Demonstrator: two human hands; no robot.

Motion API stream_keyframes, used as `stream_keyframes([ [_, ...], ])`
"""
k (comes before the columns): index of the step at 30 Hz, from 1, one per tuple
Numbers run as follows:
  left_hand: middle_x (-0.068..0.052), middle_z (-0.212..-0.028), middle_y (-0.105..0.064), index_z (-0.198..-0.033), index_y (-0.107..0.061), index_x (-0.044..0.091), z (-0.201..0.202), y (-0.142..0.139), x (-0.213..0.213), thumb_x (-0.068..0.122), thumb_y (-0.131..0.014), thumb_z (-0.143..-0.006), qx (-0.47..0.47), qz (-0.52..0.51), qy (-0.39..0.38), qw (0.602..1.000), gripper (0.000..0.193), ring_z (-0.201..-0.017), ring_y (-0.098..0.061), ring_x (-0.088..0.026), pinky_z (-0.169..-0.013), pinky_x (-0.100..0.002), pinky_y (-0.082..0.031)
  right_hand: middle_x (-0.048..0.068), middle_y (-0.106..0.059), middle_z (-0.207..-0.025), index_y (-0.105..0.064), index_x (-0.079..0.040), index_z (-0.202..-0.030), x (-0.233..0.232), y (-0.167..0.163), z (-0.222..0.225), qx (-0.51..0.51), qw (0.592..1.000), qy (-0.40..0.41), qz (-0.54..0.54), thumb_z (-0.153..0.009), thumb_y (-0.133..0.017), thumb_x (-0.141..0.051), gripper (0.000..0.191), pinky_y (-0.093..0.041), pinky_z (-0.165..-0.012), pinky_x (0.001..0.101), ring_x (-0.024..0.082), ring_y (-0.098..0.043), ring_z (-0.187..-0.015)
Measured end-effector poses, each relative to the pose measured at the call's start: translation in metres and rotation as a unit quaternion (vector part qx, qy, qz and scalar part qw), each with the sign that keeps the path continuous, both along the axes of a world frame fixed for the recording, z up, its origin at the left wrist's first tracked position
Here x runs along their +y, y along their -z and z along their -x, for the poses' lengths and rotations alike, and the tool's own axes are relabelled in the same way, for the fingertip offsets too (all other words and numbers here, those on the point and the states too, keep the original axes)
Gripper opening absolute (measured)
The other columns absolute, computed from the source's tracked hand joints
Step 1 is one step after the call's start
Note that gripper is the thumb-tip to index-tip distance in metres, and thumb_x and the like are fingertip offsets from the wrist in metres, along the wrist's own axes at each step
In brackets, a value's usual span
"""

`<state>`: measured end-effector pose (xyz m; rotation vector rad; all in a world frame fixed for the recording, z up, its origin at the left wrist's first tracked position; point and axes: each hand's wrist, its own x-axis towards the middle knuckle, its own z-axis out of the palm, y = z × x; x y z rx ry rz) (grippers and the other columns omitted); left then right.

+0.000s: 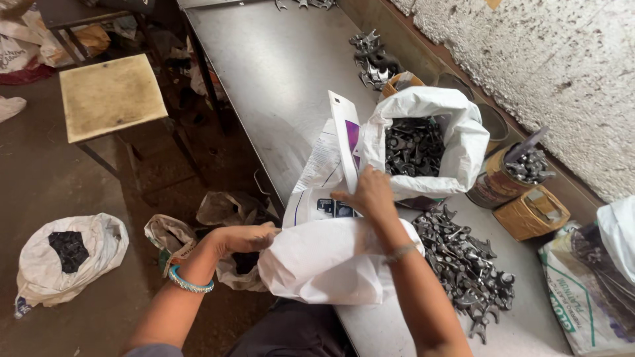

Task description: The person sorts small dark metal castings on a metal table, turning and inspecting individual pieces by hand and placing them into open woven sacks. They open a folded printed sack, reposition piles of castings, and continue separating pieces into the sacks.

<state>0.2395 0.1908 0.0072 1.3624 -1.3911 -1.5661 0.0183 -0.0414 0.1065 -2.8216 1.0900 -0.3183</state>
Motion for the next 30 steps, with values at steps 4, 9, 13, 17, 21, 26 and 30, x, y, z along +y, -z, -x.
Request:
stream_keyframes([
  [4, -0.016, -0.108, -0.085, -0.097, -0.081, -0.006, -0.023, -0.032, -0.012, 0.090, -0.023, -0.091, -0.103, -0.019, -0.250, 0.962, 0.111, -0.115, -0.070, -0.028, -0.096, -0.046, -0.050, 0.029, -0.069, -0.088, -0.053, 0.008, -0.107, -0.013, 0.035, -0.017, -0.017, 1.000, 0.007, 0.002, -0.073, -0.072, -0.014, 0.045, -0.056, -0.076, 0.0510, 0.047, -0.068, -0.087],
  [9, -0.024, -0.095, -0.075, -0.137, -0.056, 0.003, 0.002, -0.058, -0.069, 0.085, -0.054, -0.074, -0.382, -0.027, -0.314, 0.869, 0.103, -0.096, -0.077, -0.032, -0.085, -0.047, -0.064, 0.029, -0.069, -0.081, -0.055, 0.003, -0.101, -0.025, 0.050, -0.010, -0.057, 0.997, 0.027, -0.036, -0.094, -0.060, -0.010, 0.015, -0.052, -0.074, 0.0569, 0.048, -0.068, -0.079],
  [13, -0.027, -0.093, -0.072, -0.102, -0.074, -0.003, 0.034, -0.039, -0.114, 0.045, -0.075, -0.072, -0.551, 0.129, -0.243, 0.788, 0.057, -0.090, -0.073, -0.043, -0.078, -0.050, -0.060, 0.030, -0.069, -0.086, -0.060, -0.001, -0.102, -0.021, 0.033, 0.002, -0.107, 0.991, 0.053, -0.067, -0.102, -0.063, -0.021, 0.020, -0.048, -0.075, 0.0584, 0.050, -0.065, -0.084],
  [17, -0.019, -0.081, -0.076, -0.085, -0.077, 0.004, -0.002, -0.042, -0.105, 0.036, -0.070, -0.081, -0.404, 0.058, -0.334, 0.850, 0.033, -0.083, -0.076, -0.038, -0.080, -0.047, -0.060, 0.025, -0.071, -0.092, -0.064, -0.001, -0.095, -0.046, -0.009, 0.036, -0.236, 0.962, 0.097, -0.102, -0.098, -0.066, -0.028, 0.028, -0.052, -0.073, 0.0528, 0.045, -0.069, -0.081],
  [21, -0.015, -0.087, -0.076, -0.108, -0.071, 0.005, 0.021, -0.067, -0.076, 0.067, -0.072, -0.084, -0.364, 0.075, -0.405, 0.836, 0.067, -0.090, -0.075, -0.033, -0.083, -0.045, -0.058, 0.023, -0.073, -0.091, -0.067, -0.003, -0.099, -0.056, -0.020, 0.046, -0.258, 0.942, 0.143, -0.161, -0.096, -0.064, -0.028, 0.026, -0.052, -0.076, 0.0518, 0.045, -0.070, -0.084],
  [26, -0.033, -0.134, -0.051, -0.161, -0.029, 0.003, 0.105, -0.071, -0.066, 0.044, -0.095, -0.051, -0.480, 0.130, -0.371, 0.784, 0.134, -0.113, -0.055, -0.053, -0.085, -0.069, -0.048, 0.027, -0.071, -0.096, -0.068, -0.001, -0.106, -0.046, 0.006, 0.015, -0.257, 0.958, 0.117, -0.044, -0.099, -0.062, -0.021, 0.023, -0.047, -0.082, 0.0564, 0.050, -0.065, -0.093],
  [30, -0.020, -0.096, -0.076, -0.114, -0.081, 0.009, 0.073, -0.034, -0.058, 0.020, -0.077, -0.079, -0.379, 0.067, -0.411, 0.826, 0.036, -0.090, -0.075, -0.036, -0.086, -0.045, -0.060, 0.021, -0.073, -0.090, -0.071, -0.001, -0.105, -0.065, 0.010, 0.025, -0.298, 0.939, 0.146, -0.094, -0.098, -0.068, -0.026, 0.026, -0.051, -0.069, 0.0490, 0.040, -0.068, -0.080],
])
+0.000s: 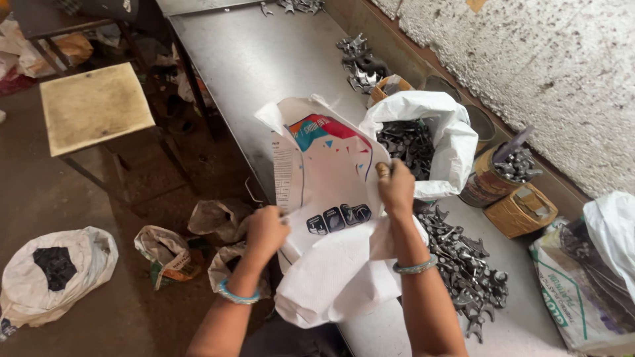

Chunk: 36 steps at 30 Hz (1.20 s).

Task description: The person sorts small dark metal castings on a metal table, turning and inspecting individual pieces by hand and placing them into open woven sacks. They open a folded printed sack, reposition piles of castings, and continue separating pieces into the sacks.

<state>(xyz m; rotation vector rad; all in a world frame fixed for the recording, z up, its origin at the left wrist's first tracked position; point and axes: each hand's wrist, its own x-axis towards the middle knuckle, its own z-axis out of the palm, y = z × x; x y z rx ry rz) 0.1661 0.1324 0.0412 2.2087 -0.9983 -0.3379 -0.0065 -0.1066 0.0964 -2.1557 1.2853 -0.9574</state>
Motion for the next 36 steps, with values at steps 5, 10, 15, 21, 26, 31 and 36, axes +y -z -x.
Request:
stream_keyframes([
  [5, -0.015, -0.095, -0.080, -0.108, -0.076, -0.005, -0.062, 0.033, 0.030, 0.016, -0.081, -0.085, 0.306, 0.188, -0.131, 0.924, 0.032, -0.086, -0.073, -0.022, -0.079, -0.039, -0.053, 0.007, -0.067, -0.078, -0.075, 0.002, -0.110, -0.044, -0.012, 0.041, -0.154, 0.955, -0.064, -0.244, -0.101, -0.071, -0.027, 0.031, -0.040, -0.049, 0.0333, 0.016, -0.054, -0.059],
  [10, -0.014, -0.099, -0.072, -0.111, -0.068, -0.001, -0.101, 0.024, 0.060, 0.024, -0.075, -0.090, 0.543, 0.378, -0.197, 0.724, 0.034, -0.080, -0.069, -0.026, -0.073, -0.040, -0.059, 0.005, -0.072, -0.077, -0.074, 0.004, -0.105, -0.059, -0.021, 0.064, -0.231, 0.908, -0.026, -0.350, -0.093, -0.074, -0.024, 0.031, -0.049, -0.051, 0.0295, 0.013, -0.063, -0.060],
  [15, -0.007, -0.096, -0.072, -0.103, -0.067, 0.005, -0.094, 0.030, 0.045, 0.026, -0.073, -0.095, 0.499, 0.381, -0.209, 0.750, 0.023, -0.083, -0.067, -0.019, -0.075, -0.034, -0.055, 0.006, -0.062, -0.092, -0.064, 0.001, -0.129, -0.047, -0.028, 0.085, -0.207, 0.944, -0.032, -0.255, -0.099, -0.072, -0.039, 0.050, -0.042, -0.058, 0.0292, 0.013, -0.055, -0.075],
  [21, -0.010, -0.101, -0.068, -0.105, -0.069, -0.003, -0.075, 0.044, 0.044, 0.034, -0.073, -0.101, 0.287, 0.417, -0.188, 0.841, 0.038, -0.091, -0.059, -0.017, -0.083, -0.031, -0.049, 0.013, -0.062, -0.119, -0.056, -0.002, -0.133, 0.058, 0.011, 0.144, -0.193, 0.976, -0.094, 0.047, -0.101, -0.074, -0.040, 0.053, -0.050, -0.105, 0.0424, 0.024, -0.058, -0.110],
  [26, -0.012, -0.118, -0.071, -0.124, -0.064, -0.005, -0.049, 0.054, 0.034, 0.046, -0.068, -0.099, 0.402, 0.337, -0.281, 0.804, 0.057, -0.103, -0.064, -0.019, -0.090, -0.032, -0.049, 0.023, -0.034, -0.152, -0.020, 0.007, -0.156, 0.166, 0.114, 0.115, -0.216, 0.975, -0.042, 0.013, -0.079, -0.085, -0.030, 0.107, -0.032, -0.108, 0.0435, 0.034, -0.036, -0.135],
  [31, -0.013, -0.125, -0.068, -0.132, -0.061, -0.007, -0.025, 0.061, 0.027, 0.048, -0.066, -0.096, 0.452, 0.296, -0.210, 0.815, 0.065, -0.109, -0.062, -0.019, -0.094, -0.033, -0.046, 0.011, -0.064, -0.118, -0.055, 0.002, -0.136, 0.162, 0.139, 0.094, -0.511, 0.804, 0.028, -0.303, -0.096, -0.067, -0.034, 0.055, -0.052, -0.090, 0.0341, 0.021, -0.061, -0.104],
  [36, -0.026, -0.138, -0.048, -0.150, -0.033, -0.012, -0.021, 0.026, 0.037, 0.051, -0.077, -0.095, 0.109, 0.309, -0.162, 0.931, 0.094, -0.123, -0.053, -0.032, -0.103, -0.044, -0.047, 0.011, -0.067, -0.113, -0.062, 0.007, -0.128, 0.123, 0.048, 0.100, -0.467, 0.877, -0.010, -0.116, -0.101, -0.066, -0.025, 0.042, -0.052, -0.087, 0.0316, 0.018, -0.063, -0.099],
])
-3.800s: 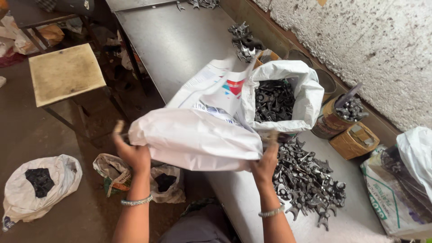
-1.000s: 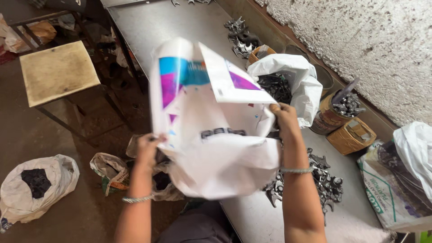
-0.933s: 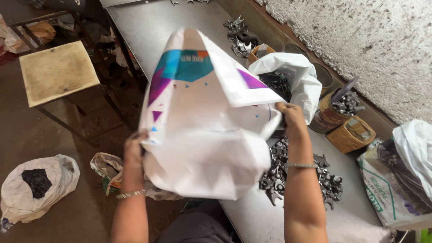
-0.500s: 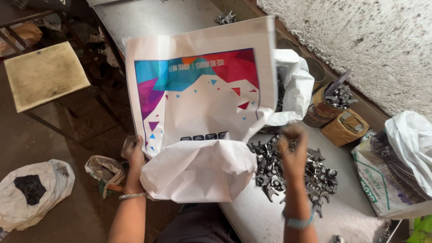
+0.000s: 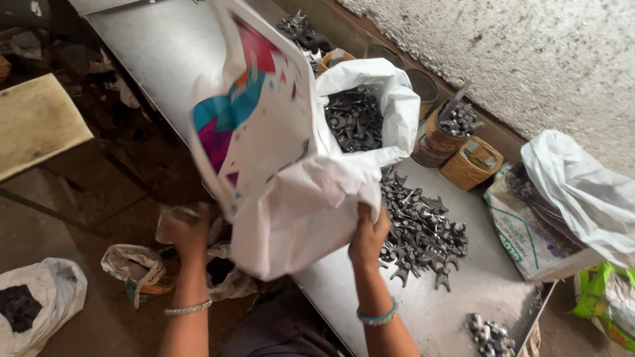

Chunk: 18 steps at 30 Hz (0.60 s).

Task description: The person sorts small dark metal castings on a metal table, turning and inspecting individual pieces by hand and placing them into open woven sacks. They open a folded printed sack, reposition piles of castings, and continue separating pieces into the sacks.

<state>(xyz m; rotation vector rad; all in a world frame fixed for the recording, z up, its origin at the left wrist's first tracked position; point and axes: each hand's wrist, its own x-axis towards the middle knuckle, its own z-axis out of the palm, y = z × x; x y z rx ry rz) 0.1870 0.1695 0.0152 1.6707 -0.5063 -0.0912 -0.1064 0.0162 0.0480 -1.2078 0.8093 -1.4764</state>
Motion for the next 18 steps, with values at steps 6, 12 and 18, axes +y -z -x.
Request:
stream_keyframes([
  [6, -0.022, -0.153, -0.042, -0.157, -0.029, -0.001, 0.051, -0.070, -0.008, 0.042, -0.070, -0.089, -0.220, 0.169, 0.239, 0.930, 0.090, -0.142, -0.044, -0.032, -0.116, -0.046, -0.041, 0.015, -0.072, -0.134, -0.066, 0.002, -0.136, 0.020, -0.110, -0.002, 0.251, 0.945, 0.026, 0.207, -0.090, -0.078, -0.030, 0.057, -0.058, -0.102, 0.0330, 0.020, -0.072, -0.118],
  [12, -0.022, -0.142, -0.056, -0.153, -0.042, -0.004, 0.086, -0.042, -0.044, 0.007, -0.071, -0.097, 0.072, 0.259, 0.162, 0.950, 0.065, -0.129, -0.058, -0.031, -0.114, -0.043, -0.048, 0.024, -0.053, -0.144, -0.041, 0.005, -0.146, 0.057, -0.121, -0.026, 0.171, 0.906, -0.039, 0.385, -0.083, -0.074, -0.061, 0.097, -0.044, -0.115, 0.0413, 0.034, -0.053, -0.135],
  [18, -0.011, -0.147, -0.048, -0.154, -0.027, 0.011, 0.136, 0.022, -0.062, 0.028, -0.048, -0.101, 0.331, 0.310, 0.215, 0.865, 0.059, -0.130, -0.053, -0.026, -0.106, -0.042, -0.048, 0.022, -0.066, -0.131, -0.049, 0.007, -0.147, 0.064, -0.047, -0.045, 0.183, 0.960, -0.068, 0.203, -0.102, -0.058, -0.053, 0.076, -0.049, -0.106, 0.0401, 0.029, -0.063, -0.120],
])
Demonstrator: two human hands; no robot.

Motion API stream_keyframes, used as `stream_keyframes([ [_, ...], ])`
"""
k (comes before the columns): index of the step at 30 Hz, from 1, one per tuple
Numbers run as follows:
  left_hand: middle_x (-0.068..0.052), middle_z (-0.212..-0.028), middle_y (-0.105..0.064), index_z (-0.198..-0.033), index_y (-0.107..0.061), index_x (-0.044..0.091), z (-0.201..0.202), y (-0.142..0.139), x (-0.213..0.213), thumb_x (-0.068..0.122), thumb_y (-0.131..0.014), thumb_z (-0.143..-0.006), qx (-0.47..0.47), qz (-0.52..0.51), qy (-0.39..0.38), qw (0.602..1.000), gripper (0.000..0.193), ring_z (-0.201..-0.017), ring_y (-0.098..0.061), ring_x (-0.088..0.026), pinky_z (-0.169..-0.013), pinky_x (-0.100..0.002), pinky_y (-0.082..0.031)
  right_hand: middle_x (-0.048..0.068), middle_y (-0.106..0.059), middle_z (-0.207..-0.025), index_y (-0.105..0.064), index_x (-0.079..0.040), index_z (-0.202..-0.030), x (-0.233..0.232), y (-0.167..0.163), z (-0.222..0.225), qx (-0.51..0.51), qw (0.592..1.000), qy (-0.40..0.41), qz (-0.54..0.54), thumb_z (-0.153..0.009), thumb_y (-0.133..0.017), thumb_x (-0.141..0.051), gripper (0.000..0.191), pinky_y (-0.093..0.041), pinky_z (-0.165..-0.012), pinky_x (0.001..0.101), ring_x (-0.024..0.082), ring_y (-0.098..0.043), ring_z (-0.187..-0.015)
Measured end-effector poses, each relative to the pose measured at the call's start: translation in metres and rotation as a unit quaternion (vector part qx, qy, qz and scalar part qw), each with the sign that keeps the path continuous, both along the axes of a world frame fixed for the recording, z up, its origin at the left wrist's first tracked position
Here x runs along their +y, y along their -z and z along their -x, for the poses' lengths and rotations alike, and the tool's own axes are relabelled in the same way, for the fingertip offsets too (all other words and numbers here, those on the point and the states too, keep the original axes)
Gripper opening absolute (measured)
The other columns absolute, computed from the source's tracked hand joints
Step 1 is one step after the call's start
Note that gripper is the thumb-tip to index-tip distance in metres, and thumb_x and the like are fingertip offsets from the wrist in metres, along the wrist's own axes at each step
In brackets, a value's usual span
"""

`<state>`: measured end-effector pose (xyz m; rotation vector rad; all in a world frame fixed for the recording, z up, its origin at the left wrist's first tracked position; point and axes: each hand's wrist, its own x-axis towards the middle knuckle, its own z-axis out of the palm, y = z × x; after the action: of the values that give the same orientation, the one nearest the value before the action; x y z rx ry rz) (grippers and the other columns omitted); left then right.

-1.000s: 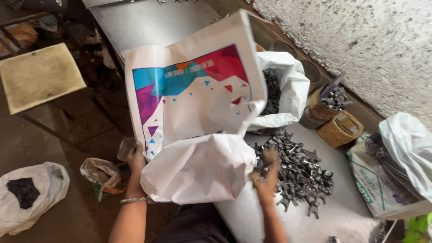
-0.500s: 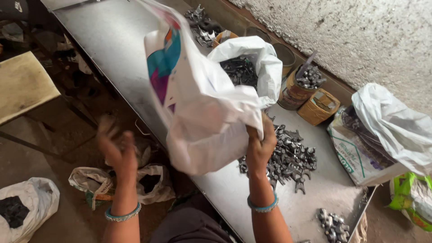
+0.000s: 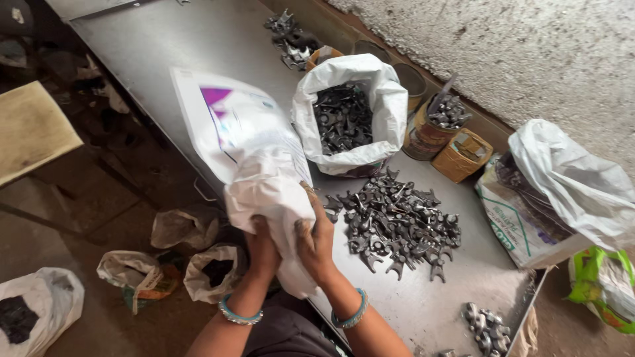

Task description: The person sorts small dark metal castings on a metal table, turning and inspecting individual pieces by hand and placing them into open woven sacks. They open a folded printed sack, reposition piles of castings, and continue separating pieces into the sacks.

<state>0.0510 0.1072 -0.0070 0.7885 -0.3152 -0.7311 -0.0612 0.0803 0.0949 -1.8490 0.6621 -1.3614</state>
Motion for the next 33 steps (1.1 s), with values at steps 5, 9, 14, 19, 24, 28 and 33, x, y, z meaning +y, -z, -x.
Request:
stream_keyframes([
  [5, -0.012, -0.140, -0.059, -0.150, -0.046, 0.000, -0.008, 0.003, -0.002, 0.038, -0.050, -0.108, -0.017, 0.036, 0.168, 0.985, 0.057, -0.124, -0.058, -0.023, -0.105, -0.039, -0.050, 0.012, -0.075, -0.103, -0.070, 0.003, -0.118, -0.077, 0.062, -0.001, -0.068, 0.972, -0.087, -0.206, -0.108, -0.057, -0.030, 0.037, -0.056, -0.080, 0.0323, 0.018, -0.067, -0.090],
  [9, -0.012, -0.130, -0.067, -0.140, -0.055, 0.002, -0.065, -0.025, 0.013, 0.033, -0.062, -0.097, -0.085, -0.069, 0.377, 0.920, 0.054, -0.115, -0.066, -0.023, -0.099, -0.038, -0.055, 0.002, -0.066, -0.082, -0.067, -0.006, -0.089, -0.148, 0.075, 0.032, -0.067, 0.831, -0.338, -0.436, -0.099, -0.064, -0.014, 0.013, -0.052, -0.056, 0.0267, 0.011, -0.061, -0.068],
  [14, -0.011, -0.119, -0.075, -0.129, -0.064, 0.005, -0.187, -0.057, 0.029, 0.042, -0.069, -0.089, -0.298, -0.307, 0.487, 0.762, 0.055, -0.104, -0.073, -0.018, -0.091, -0.032, -0.061, -0.002, -0.063, -0.074, -0.064, -0.011, -0.076, -0.192, 0.058, 0.093, 0.131, 0.771, -0.424, -0.456, -0.086, -0.066, -0.006, 0.012, -0.052, -0.054, 0.0245, 0.008, -0.061, -0.063],
  [19, -0.020, -0.101, -0.071, -0.118, -0.072, -0.013, -0.212, -0.051, 0.043, 0.047, -0.077, -0.095, -0.186, -0.156, 0.533, 0.810, 0.064, -0.089, -0.064, -0.024, -0.074, -0.036, -0.055, 0.005, -0.069, -0.082, -0.073, -0.002, -0.095, -0.190, 0.054, 0.095, 0.133, 0.792, -0.367, -0.470, -0.096, -0.070, -0.042, 0.040, -0.056, -0.057, 0.0276, 0.012, -0.064, -0.068],
  [24, -0.008, -0.111, -0.072, -0.121, -0.065, 0.004, -0.209, -0.084, 0.042, 0.069, -0.063, -0.082, -0.094, -0.075, 0.310, 0.943, 0.075, -0.102, -0.069, -0.020, -0.090, -0.037, -0.058, 0.010, -0.071, -0.104, -0.066, -0.002, -0.115, -0.182, 0.029, 0.069, -0.072, 0.838, -0.289, -0.458, -0.082, -0.077, -0.049, 0.058, -0.062, -0.075, 0.0333, 0.018, -0.070, -0.087],
  [28, -0.015, -0.135, -0.059, -0.143, -0.051, 0.002, -0.200, -0.135, 0.043, 0.084, -0.055, -0.090, -0.136, -0.021, 0.024, 0.990, 0.097, -0.124, -0.054, -0.030, -0.104, -0.047, -0.042, 0.013, -0.069, -0.113, -0.063, -0.001, -0.121, -0.180, 0.015, 0.035, -0.271, 0.786, -0.329, -0.448, -0.083, -0.071, -0.056, 0.068, -0.061, -0.082, 0.0363, 0.022, -0.070, -0.096],
  [33, -0.027, -0.162, -0.023, -0.161, -0.012, -0.002, -0.086, -0.100, 0.038, 0.054, -0.085, -0.076, -0.356, -0.098, -0.221, 0.902, 0.126, -0.151, -0.032, -0.041, -0.127, -0.057, -0.030, 0.017, -0.067, -0.124, -0.059, 0.001, -0.130, -0.134, 0.067, -0.011, -0.317, 0.732, -0.332, -0.504, -0.083, -0.064, -0.065, 0.081, -0.059, -0.090, 0.0401, 0.027, -0.069, -0.107],
])
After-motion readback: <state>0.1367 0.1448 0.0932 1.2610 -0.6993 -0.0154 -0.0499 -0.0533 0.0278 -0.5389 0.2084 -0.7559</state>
